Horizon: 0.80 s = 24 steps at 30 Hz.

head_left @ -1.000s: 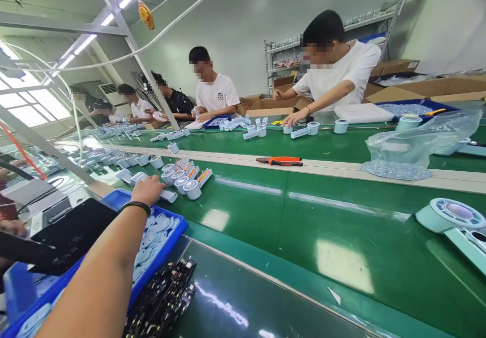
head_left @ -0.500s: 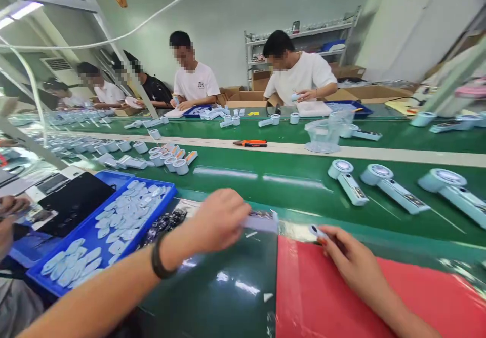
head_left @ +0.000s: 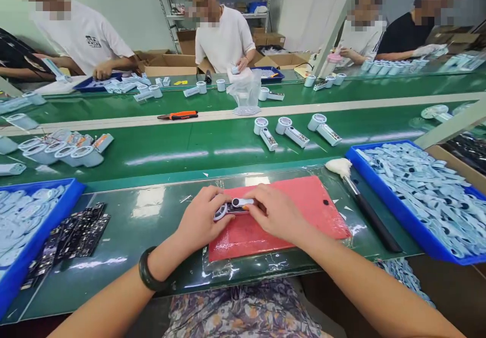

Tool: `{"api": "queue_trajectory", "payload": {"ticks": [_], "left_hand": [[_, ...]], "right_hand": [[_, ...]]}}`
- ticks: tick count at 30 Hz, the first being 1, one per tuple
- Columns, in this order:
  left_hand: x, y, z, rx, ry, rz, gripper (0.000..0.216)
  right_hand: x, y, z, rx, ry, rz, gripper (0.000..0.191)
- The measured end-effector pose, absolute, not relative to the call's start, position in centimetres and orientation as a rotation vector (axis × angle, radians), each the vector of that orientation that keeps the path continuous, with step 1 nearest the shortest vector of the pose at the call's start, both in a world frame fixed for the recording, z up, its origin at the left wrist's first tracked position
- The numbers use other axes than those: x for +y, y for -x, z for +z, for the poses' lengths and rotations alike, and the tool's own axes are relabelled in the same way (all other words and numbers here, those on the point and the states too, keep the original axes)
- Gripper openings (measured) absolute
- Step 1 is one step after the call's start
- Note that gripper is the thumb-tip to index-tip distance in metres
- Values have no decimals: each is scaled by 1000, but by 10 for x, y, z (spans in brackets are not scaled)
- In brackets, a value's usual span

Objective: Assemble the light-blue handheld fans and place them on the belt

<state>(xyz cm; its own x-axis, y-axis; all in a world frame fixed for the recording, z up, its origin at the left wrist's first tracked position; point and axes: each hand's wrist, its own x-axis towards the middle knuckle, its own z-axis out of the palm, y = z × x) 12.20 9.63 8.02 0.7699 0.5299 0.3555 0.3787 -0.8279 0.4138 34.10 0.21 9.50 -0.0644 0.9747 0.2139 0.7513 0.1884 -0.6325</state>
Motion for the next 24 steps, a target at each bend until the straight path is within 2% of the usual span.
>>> {"api": "queue_trajectory", "payload": {"ticks": [2, 5, 9, 13, 18, 21, 24], "left_hand": [[94, -124, 83, 722, -2633, 671, 18], [89, -128, 86, 723, -2602, 718, 23], [82, -132, 84, 746, -2582, 669, 14], [84, -138, 75, 838, -2566, 599, 6], [79, -136, 69, 795, -2644, 569, 10], [64, -129, 70, 724, -2763, 546, 19], [44, -126, 73, 797, -2840, 443, 28]], "right_hand": [[9, -335, 94, -1990, 1632, 422, 16], [13, -334, 90, -2094, 1624, 411, 17], [10, -340, 81, -2055, 1555, 419, 28], [17, -344, 61, -1824, 1533, 628, 38], [24, -349, 38, -1656, 1502, 966, 50], [16, -358, 24, -1775, 1456, 845, 52], [5, -366, 6, -1990, 1343, 595, 39]]}}
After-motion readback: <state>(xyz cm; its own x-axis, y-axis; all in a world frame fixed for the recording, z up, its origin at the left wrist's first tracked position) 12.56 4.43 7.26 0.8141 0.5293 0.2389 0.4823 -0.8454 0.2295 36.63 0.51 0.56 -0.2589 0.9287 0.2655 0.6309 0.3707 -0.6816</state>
